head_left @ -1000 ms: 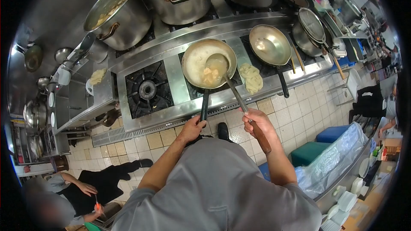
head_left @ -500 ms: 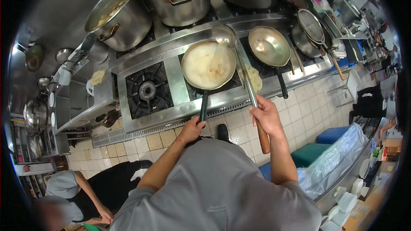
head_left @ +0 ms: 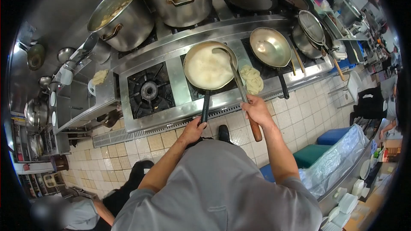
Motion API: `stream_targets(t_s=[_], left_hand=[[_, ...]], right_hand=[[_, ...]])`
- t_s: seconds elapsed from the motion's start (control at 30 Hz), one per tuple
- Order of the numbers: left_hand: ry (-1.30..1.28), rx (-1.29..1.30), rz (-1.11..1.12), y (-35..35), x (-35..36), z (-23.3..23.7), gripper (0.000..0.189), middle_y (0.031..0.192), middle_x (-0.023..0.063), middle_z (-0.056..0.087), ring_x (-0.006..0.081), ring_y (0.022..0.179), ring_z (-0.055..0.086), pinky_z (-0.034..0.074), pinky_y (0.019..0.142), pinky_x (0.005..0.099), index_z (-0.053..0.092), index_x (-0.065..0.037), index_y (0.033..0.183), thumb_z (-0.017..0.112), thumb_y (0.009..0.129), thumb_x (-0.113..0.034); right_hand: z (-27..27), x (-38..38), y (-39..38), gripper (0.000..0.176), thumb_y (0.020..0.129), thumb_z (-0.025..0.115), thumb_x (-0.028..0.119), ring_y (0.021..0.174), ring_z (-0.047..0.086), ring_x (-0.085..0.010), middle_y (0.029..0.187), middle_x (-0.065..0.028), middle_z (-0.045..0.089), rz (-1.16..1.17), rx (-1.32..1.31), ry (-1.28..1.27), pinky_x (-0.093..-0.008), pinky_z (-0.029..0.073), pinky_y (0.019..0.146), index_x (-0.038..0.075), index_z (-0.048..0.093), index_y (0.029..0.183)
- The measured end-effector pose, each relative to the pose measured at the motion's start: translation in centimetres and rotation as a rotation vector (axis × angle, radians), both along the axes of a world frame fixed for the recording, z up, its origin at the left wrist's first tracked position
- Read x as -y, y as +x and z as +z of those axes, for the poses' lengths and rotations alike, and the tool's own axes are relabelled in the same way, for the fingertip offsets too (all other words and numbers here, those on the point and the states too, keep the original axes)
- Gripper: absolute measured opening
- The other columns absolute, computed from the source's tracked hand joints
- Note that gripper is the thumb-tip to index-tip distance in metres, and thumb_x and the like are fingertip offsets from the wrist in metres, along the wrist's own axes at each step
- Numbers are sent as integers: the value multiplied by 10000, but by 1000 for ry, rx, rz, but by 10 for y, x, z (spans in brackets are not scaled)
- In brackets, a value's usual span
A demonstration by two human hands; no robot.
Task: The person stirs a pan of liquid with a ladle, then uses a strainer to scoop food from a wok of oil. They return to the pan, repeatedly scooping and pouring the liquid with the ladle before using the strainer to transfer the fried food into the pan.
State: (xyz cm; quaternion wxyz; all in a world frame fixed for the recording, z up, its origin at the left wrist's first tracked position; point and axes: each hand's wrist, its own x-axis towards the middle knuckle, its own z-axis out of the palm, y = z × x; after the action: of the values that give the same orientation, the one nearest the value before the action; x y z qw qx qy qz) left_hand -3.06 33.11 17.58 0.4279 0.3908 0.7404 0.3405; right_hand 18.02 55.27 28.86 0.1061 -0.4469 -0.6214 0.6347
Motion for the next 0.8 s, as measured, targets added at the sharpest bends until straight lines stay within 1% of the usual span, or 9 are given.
stream_targets(t_s=[0.03, 0.1, 0.13, 0.2, 0.23, 0.3, 0.4, 0.63, 0.8], left_hand=[[-18, 29, 21, 0, 1, 3, 381, 1029, 205, 679, 333, 960, 658, 504, 862, 402, 580, -46, 1278, 596, 984, -288], [-36, 35, 24, 0, 0, 1, 381, 1023, 205, 680, 328, 949, 658, 505, 853, 399, 582, -40, 1273, 597, 984, -288], [-58, 41, 21, 0, 1, 0, 381, 1017, 204, 681, 323, 937, 658, 505, 844, 397, 584, -34, 1267, 597, 983, -287], [-75, 46, 15, 0, 0, 2, 382, 1016, 201, 681, 315, 928, 655, 505, 839, 394, 585, -30, 1265, 597, 983, -287], [-94, 50, 9, -1, -1, 3, 383, 1014, 198, 681, 307, 919, 653, 504, 834, 391, 585, -26, 1264, 597, 983, -286], [-77, 47, 12, -1, 0, 1, 385, 1010, 194, 681, 299, 911, 649, 503, 834, 388, 584, -23, 1264, 596, 983, -286], [-71, 38, 13, 0, 0, 7, 391, 1007, 190, 679, 288, 901, 642, 501, 835, 383, 582, -22, 1271, 596, 982, -285], [-79, 57, 23, 1, 2, 12, 426, 1031, 196, 679, 287, 908, 647, 504, 840, 377, 563, -33, 1320, 596, 983, -290], [-84, 60, 7, -1, 6, 2, 448, 1044, 200, 679, 291, 907, 651, 511, 841, 376, 544, -38, 1347, 595, 986, -298]], right_hand=[[-2, 6, -1, 160, 902, 609, 69, 549, 551, -117, 725, -42, 600, 3, 1, -2, -290, 445, 507, -17, 662, 1026], [-4, 18, -4, 139, 910, 619, 99, 527, 537, -118, 712, -31, 586, -115, -147, -270, -275, 430, 492, -15, 654, 981], [-6, 23, -4, 139, 910, 619, 99, 527, 537, -118, 712, -31, 586, -114, -145, -271, -275, 430, 492, -15, 654, 981], [-8, 29, -3, 201, 935, 601, 95, 505, 503, -103, 760, -35, 584, -209, -312, -613, -248, 391, 458, -8, 595, 1108], [-6, 30, -2, 201, 935, 601, 95, 505, 503, -103, 760, -35, 584, -211, -313, -611, -248, 391, 458, -8, 595, 1108], [1, 35, 0, 244, 951, 601, 116, 535, 498, -97, 770, -28, 582, -301, -432, -924, -241, 380, 471, -7, 576, 1160], [-5, 33, 5, 264, 959, 597, 136, 552, 489, -90, 782, -23, 574, -264, -581, -1162, -239, 379, 486, -11, 576, 1177], [21, 48, 7, 270, 963, 594, 149, 557, 486, -83, 802, -22, 571, -217, -533, -991, -228, 377, 504, 2, 580, 1189], [35, 49, 8, 247, 969, 565, 143, 528, 495, -88, 790, -19, 567, -201, -385, -654, -235, 384, 487, 8, 572, 1176]])
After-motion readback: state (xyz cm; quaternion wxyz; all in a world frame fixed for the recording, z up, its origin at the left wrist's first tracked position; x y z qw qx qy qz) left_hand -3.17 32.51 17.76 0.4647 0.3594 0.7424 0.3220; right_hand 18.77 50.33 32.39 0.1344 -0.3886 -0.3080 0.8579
